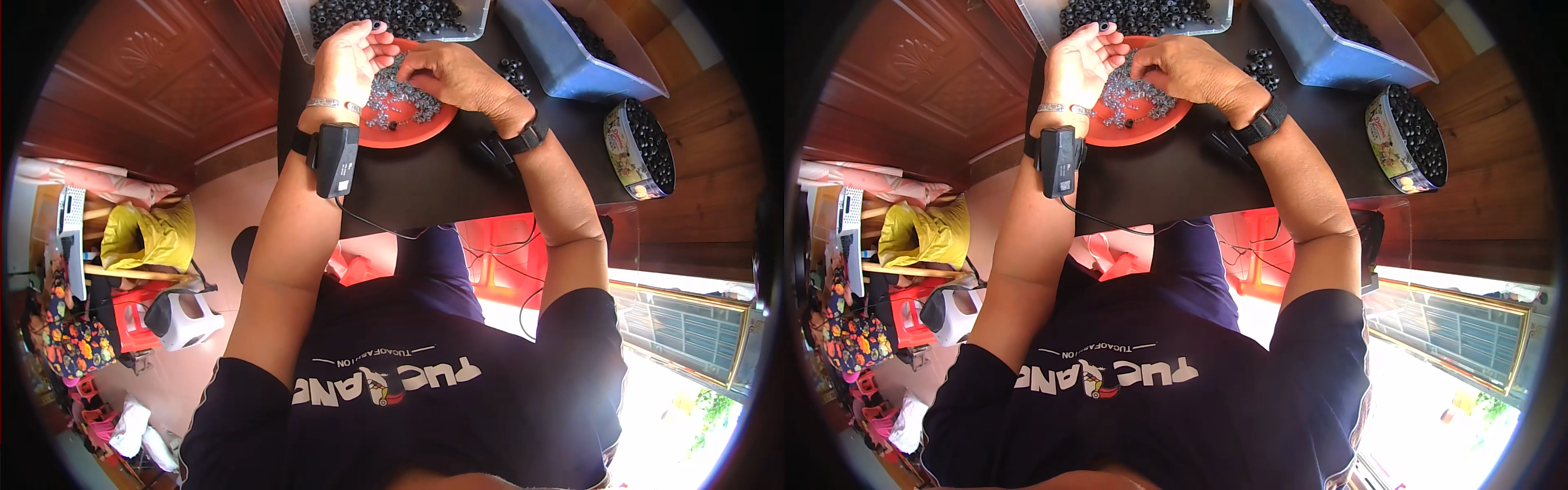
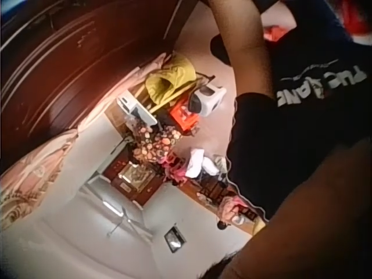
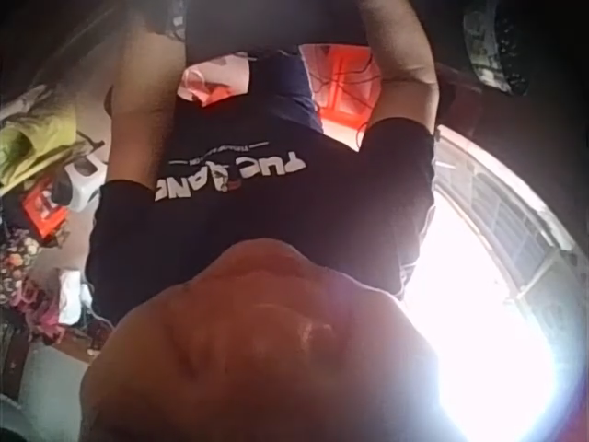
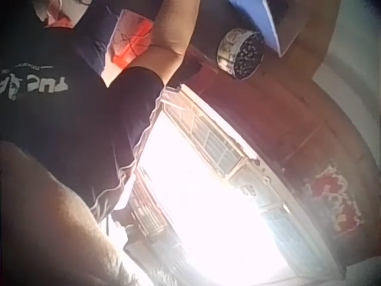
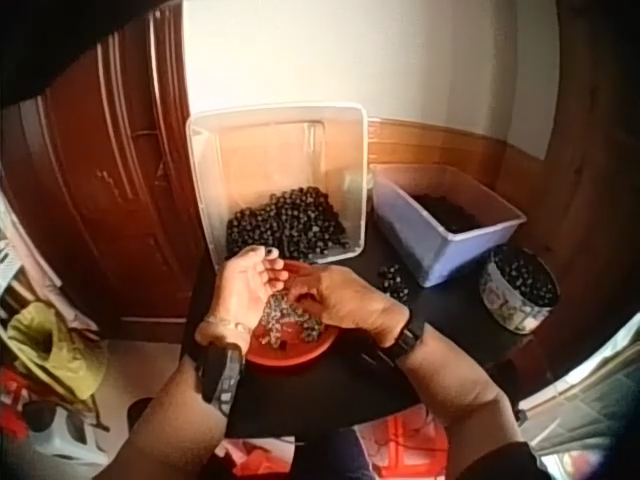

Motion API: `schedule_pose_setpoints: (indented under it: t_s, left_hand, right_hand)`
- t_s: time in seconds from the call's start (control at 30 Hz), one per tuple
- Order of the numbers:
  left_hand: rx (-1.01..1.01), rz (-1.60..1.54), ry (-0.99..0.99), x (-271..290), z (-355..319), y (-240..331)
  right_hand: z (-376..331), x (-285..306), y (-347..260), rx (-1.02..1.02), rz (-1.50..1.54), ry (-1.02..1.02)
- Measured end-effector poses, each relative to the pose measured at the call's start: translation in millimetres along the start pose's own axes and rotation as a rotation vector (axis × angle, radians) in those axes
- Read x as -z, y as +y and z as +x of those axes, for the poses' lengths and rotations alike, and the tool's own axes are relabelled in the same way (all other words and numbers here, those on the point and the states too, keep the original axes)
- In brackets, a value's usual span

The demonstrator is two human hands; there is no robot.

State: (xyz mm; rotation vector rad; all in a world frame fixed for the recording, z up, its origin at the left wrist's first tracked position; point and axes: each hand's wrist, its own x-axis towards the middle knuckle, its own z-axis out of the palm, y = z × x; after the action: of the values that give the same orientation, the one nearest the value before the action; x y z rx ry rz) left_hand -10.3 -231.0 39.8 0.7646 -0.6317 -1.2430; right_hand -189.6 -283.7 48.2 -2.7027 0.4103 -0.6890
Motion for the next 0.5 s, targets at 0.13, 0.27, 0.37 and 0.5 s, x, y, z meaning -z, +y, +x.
schedule_pose_setpoints:
  t_s: [0.13,0.27,0.37,0.5]
  left_hand:
    - [-0.008,-0.009,-0.010,1,2,-1]
    - [-0.020,-0.007,-0.017,3,0,-2]
    - [-0.017,-0.002,-0.019,1,0,-1]
    - [-0.028,0.024,-0.029,-1,-1,-1]
  right_hand:
    - [-1,1,-18,0.054,0.035,-0.047]
    - [3,-6,-29,0.026,0.049,-0.188]
    - [4,-12,-26,0.050,-0.011,-0.211]
    - [4,-17,-20,0.056,-0.017,-0.201]
